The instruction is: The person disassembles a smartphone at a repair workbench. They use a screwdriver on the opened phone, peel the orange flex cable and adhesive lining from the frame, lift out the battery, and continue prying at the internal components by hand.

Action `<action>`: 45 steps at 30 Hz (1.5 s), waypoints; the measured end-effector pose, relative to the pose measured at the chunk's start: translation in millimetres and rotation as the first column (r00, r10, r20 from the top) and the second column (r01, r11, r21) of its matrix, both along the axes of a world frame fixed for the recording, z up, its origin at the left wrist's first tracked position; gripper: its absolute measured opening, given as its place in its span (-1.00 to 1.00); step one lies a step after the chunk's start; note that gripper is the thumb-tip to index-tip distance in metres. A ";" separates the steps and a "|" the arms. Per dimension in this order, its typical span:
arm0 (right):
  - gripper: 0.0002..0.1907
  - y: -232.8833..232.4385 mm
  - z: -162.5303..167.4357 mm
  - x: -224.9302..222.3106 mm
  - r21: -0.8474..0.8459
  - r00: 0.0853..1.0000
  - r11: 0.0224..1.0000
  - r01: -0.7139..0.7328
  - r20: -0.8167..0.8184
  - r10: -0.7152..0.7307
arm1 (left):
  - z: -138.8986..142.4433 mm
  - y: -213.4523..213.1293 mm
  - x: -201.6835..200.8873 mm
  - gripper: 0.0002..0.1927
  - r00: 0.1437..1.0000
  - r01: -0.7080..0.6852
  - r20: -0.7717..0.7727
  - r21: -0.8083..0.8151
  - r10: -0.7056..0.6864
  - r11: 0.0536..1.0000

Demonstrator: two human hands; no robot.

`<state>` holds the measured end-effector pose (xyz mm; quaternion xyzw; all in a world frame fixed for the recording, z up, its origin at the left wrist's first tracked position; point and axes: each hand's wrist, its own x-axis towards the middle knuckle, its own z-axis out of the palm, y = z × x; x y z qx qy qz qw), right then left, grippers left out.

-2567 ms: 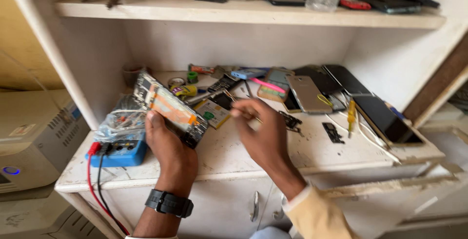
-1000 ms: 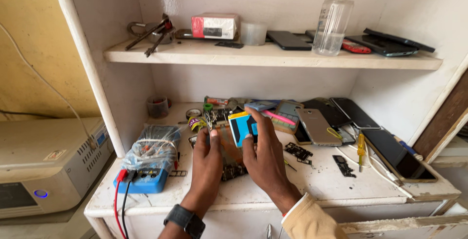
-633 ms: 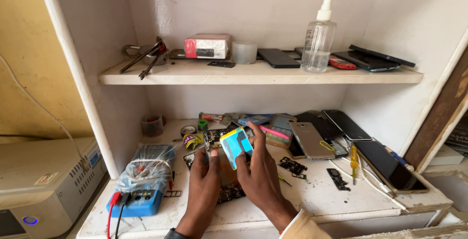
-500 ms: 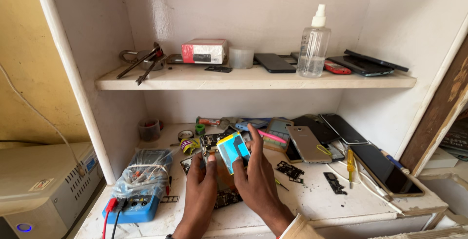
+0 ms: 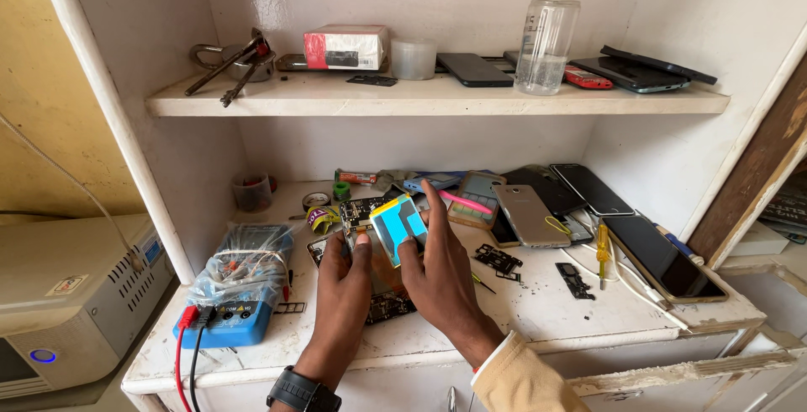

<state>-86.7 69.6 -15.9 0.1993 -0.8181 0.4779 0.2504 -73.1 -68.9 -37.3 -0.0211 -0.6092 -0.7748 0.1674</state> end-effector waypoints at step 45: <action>-0.65 -4.7 1.5 5.7 -0.257 0.952 0.918 -0.303 -0.112 0.283 | -9.6 -9.4 -4.7 -0.61 0.998 0.054 0.022 0.211 -0.060 0.976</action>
